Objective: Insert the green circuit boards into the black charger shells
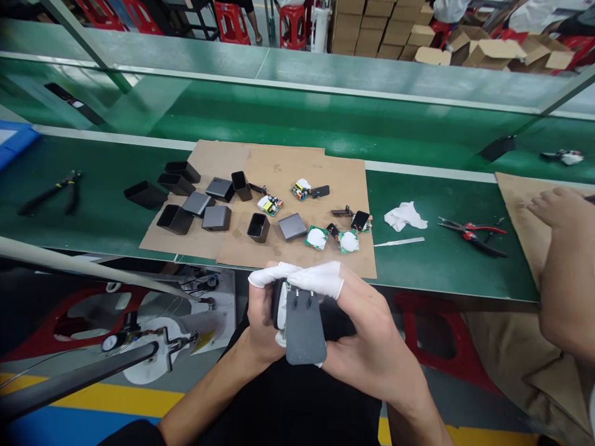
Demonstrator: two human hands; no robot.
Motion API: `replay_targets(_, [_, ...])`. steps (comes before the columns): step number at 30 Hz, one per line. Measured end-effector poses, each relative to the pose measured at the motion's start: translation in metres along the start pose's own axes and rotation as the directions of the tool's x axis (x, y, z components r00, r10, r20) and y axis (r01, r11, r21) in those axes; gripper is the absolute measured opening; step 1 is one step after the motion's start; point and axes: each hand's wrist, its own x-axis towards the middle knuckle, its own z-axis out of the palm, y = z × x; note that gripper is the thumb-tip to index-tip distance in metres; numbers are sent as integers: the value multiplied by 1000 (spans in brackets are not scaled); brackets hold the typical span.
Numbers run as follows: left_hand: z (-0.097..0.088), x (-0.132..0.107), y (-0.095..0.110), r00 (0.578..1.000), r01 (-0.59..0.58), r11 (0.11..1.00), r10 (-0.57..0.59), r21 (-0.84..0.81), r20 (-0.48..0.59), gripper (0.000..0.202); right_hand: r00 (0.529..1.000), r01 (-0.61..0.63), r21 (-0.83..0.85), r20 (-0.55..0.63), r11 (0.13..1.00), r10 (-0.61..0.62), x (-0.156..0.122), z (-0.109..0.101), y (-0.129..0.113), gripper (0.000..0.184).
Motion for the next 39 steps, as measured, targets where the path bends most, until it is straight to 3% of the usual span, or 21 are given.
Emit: replay_targets(39, [-1,-3,-6,1000,10,998,-9,58,-17,58,999,-40,-83,-6,996,39,-6,0,8,66])
